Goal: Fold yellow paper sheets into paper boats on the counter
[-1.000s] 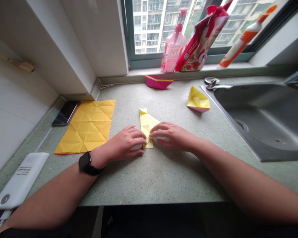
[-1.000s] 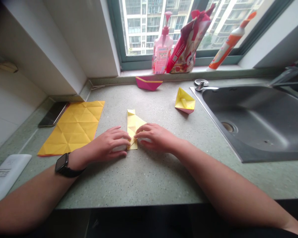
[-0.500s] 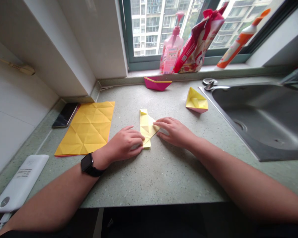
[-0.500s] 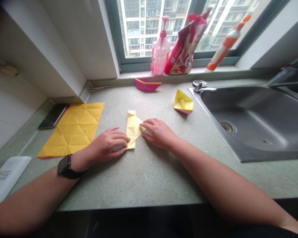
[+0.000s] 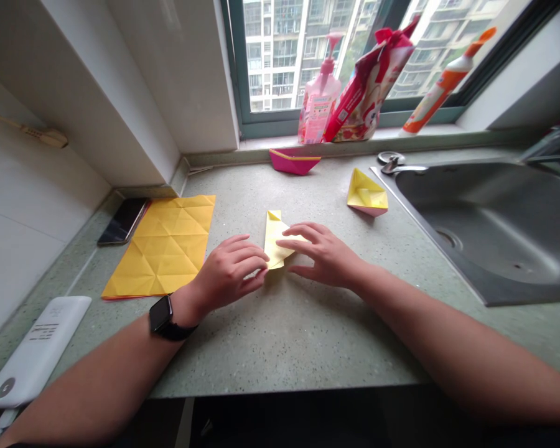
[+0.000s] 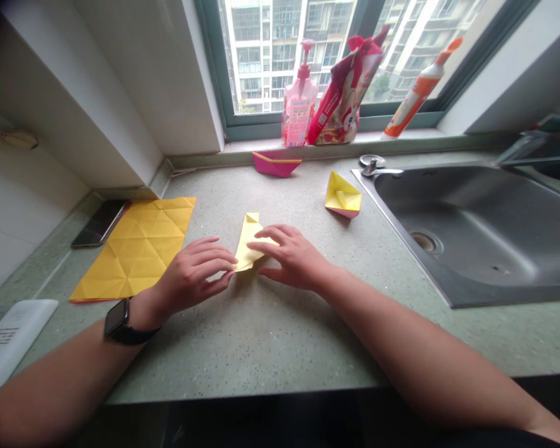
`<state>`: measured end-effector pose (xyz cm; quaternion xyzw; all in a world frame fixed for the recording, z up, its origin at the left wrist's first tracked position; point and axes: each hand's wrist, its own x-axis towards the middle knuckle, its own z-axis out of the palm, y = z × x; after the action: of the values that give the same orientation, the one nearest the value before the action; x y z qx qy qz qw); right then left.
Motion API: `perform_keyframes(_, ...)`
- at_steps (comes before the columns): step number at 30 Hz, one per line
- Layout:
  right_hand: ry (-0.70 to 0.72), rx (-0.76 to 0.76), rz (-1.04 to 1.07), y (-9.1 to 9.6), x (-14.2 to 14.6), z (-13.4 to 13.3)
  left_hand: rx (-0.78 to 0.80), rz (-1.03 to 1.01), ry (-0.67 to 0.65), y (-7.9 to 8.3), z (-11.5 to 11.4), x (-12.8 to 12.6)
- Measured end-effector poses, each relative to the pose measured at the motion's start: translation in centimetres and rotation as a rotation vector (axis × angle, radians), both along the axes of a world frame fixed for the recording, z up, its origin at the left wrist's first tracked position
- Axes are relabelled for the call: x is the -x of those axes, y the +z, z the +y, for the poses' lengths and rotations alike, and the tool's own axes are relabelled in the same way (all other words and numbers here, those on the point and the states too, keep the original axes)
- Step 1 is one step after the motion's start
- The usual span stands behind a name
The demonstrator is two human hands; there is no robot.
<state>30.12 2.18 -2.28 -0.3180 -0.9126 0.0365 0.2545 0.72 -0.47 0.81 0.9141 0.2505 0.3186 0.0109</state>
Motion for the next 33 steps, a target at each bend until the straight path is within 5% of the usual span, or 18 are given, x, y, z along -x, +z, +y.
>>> perform_keyframes(7,-0.014,-0.045,0.142,1.8,0.3,-0.8,-0.038,-0.092,-0.107,0.7,-0.9,0.2)
perform_keyframes(14,-0.020,0.543,0.825,3.0,-0.2,-0.9,0.024,-0.197,0.082,0.1,-0.4,0.9)
perform_keyframes(18,-0.097,0.712,0.851,2.0,-0.4,0.1,0.174,-0.103,0.085,-0.2,0.0,1.0)
perform_keyframes(21,-0.295,0.607,0.523,0.8,-1.0,0.9,0.262,-0.067,0.134,-0.6,0.4,0.9)
perform_keyframes(25,-0.554,0.180,0.188,0.1,-1.8,1.4,0.284,-0.030,0.175,-0.9,0.7,0.8)
perform_keyframes(33,-0.180,0.051,-0.008,0.1,-1.2,1.0,0.262,0.112,-0.156,-0.9,0.5,0.3)
